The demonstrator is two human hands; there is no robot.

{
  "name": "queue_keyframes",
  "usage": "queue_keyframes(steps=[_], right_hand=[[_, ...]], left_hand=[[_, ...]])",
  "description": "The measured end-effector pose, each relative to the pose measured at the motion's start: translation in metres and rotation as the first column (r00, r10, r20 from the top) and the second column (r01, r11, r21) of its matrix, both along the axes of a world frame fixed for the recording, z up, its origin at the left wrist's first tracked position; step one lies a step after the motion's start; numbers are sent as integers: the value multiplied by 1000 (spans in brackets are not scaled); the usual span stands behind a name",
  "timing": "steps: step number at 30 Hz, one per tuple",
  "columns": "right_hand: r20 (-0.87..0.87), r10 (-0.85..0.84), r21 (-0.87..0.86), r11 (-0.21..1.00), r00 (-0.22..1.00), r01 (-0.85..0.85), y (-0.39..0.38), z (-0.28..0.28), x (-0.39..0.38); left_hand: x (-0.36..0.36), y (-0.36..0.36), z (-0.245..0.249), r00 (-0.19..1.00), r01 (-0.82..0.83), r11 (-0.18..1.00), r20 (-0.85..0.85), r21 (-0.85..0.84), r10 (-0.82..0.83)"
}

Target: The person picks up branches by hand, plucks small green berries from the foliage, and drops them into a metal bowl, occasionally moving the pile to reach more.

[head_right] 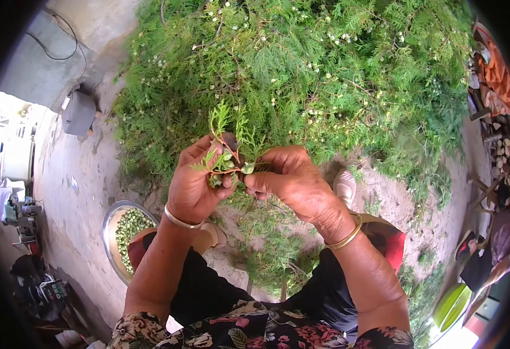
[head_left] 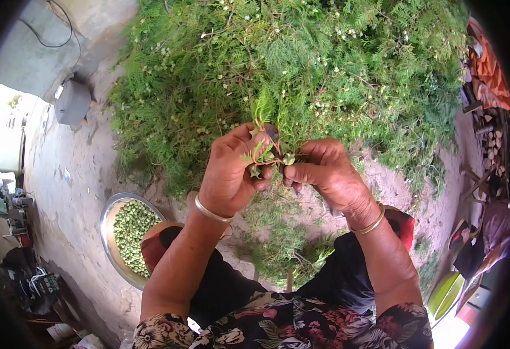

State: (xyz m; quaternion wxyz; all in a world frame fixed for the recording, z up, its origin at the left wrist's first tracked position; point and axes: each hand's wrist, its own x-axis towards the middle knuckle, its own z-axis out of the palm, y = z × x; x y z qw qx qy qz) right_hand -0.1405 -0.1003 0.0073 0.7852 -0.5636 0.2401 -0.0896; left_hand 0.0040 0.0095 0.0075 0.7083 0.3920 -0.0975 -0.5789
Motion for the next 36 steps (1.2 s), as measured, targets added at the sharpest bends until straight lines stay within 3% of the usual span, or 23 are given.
queue_keyframes(steps=[4, 7, 9, 10, 11, 13, 17, 19, 21, 23, 25, 27, 29, 31, 32, 34, 35, 36], right_hand=[[0, 7, -25, 1000, 1000, -7, 0, -2, 2], [-17, 31, -60, 998, 999, -32, -1, -1, 2], [-13, 37, -73, 997, 999, -38, -4, -2, 1], [-11, 42, -86, 995, 999, -43, -5, -3, 0], [-9, 44, -86, 995, 999, -44, -5, -2, 0], [20, -32, -42, 999, 999, 33, -3, -1, 0], [34, -60, -36, 997, 998, 61, -5, -4, 0], [-55, -36, -239, 971, 998, 22, -4, -3, 1], [-60, -11, -237, 972, 998, -4, -3, -3, 2], [-62, 18, -236, 971, 998, -32, -2, -2, 4], [-75, 24, -255, 966, 997, -43, -3, -1, 4], [-83, 26, -259, 965, 996, -47, -2, 0, 4], [-94, 26, -260, 964, 995, -50, -1, 1, 3], [-117, 45, -266, 961, 992, -75, -2, 2, 2], [-117, 42, -267, 961, 992, -72, -3, 2, 1], [-107, -1, -242, 970, 994, -25, -2, 2, -1], [-107, -1, -241, 970, 994, -25, -3, 0, -1], [-115, -50, -276, 961, 992, 16, -4, -4, -1]], left_hand=[[-4, 0, 4, 998, -69, 997, 14, 45, 69], [6, 2, 9, 988, -46, 994, 150, 97, 31], [19, 4, 15, 854, -111, 971, 520, 211, -15], [25, 6, 21, 827, -198, 947, 561, 252, 23], [37, 9, 18, 826, -200, 947, 562, 252, 25], [62, 15, 3, 980, -118, 993, 160, -16, 119], [50, 16, 7, 993, -113, 987, 28, -116, 117], [50, 18, 3, 996, -86, 993, 32, -77, 89], [50, 18, 1, 997, -63, 997, 35, -38, 64], [44, 12, 4, 923, 35, 992, 376, 122, -79], [32, 9, 14, 891, -28, 978, 449, 206, -69], [29, 10, 13, 716, 146, 950, 633, 277, -295], [26, 10, 14, 700, 140, 952, 652, 273, -290], [27, 12, 14, 624, 23, 967, 752, 252, -211], [33, 13, 13, 624, 26, 967, 752, 252, -212], [50, 16, 10, 657, -200, 957, 754, 210, -28], [54, 16, 11, 656, -200, 957, 754, 210, -29], [59, 16, 12, 888, -149, 980, 453, 130, 75]])
